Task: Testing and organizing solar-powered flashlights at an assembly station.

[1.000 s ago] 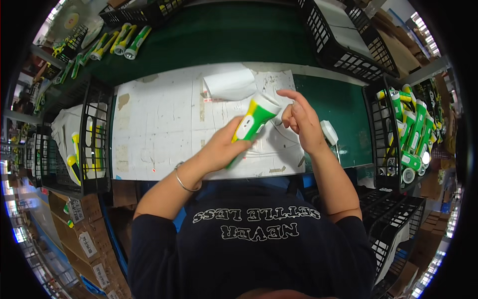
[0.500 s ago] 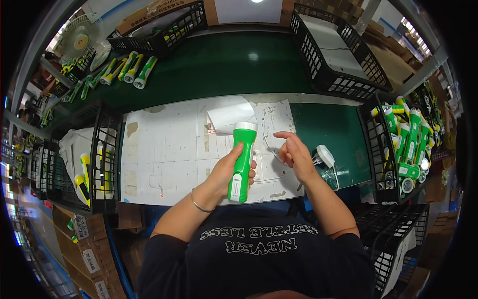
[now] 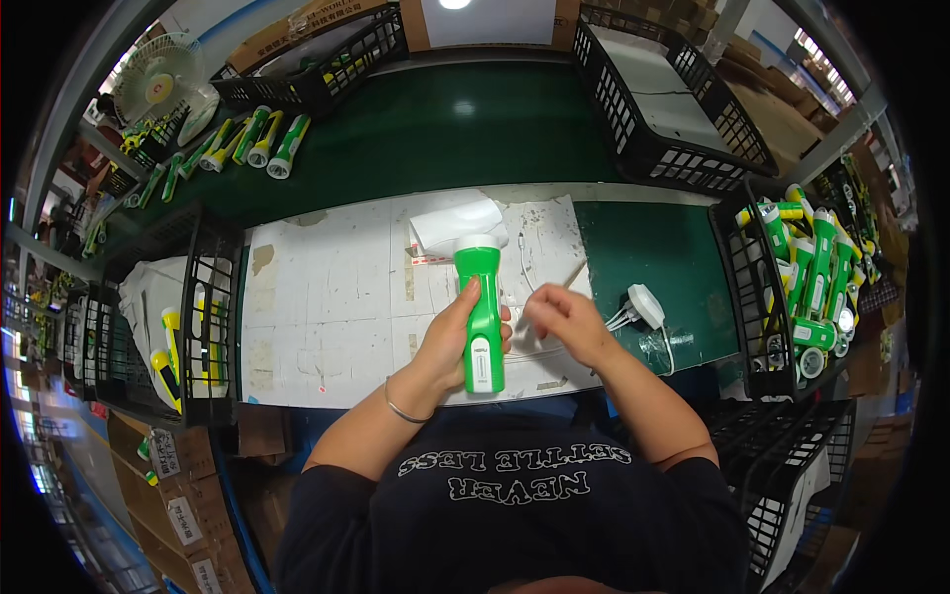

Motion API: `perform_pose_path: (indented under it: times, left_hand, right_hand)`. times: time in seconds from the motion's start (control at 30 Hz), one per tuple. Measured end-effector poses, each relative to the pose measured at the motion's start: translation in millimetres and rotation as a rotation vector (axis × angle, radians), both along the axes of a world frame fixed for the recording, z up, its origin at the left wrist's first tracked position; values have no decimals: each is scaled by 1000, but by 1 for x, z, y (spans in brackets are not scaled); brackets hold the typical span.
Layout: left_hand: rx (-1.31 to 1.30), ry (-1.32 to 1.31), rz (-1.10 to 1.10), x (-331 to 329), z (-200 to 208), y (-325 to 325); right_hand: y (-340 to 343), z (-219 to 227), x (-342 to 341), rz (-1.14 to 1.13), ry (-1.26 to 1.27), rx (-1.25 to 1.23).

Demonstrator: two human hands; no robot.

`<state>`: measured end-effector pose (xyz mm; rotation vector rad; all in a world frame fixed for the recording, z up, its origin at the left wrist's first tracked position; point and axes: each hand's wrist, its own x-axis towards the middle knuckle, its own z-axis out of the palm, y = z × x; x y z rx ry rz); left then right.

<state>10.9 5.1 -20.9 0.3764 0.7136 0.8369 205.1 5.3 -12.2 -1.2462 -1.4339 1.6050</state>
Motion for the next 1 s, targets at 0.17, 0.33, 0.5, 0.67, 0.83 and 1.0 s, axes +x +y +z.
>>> perform_pose_path:
  times: [0.17, 0.33, 0.5, 0.67, 0.83, 1.0]
  left_hand:
    - [175, -24, 63, 8, 1, 4]
    - [150, -638, -56, -11, -8, 32]
    - [149, -23, 54, -1, 8, 45]
    - [7, -449, -38, 10, 1, 45]
    - [-8, -359, -19, 22, -2, 47]
    - [110, -46, -82, 34, 6, 50]
  right_hand:
    - [-31, -6, -34, 184, 220, -281]
    - [-53, -7, -27, 391, 680, -696]
    - [-56, -21, -37, 158, 158, -236]
    - [-56, -1, -22, 296, 525, -581]
    - [-59, 2, -17, 185, 682, -740]
    - [-62, -27, -16, 140, 301, -305]
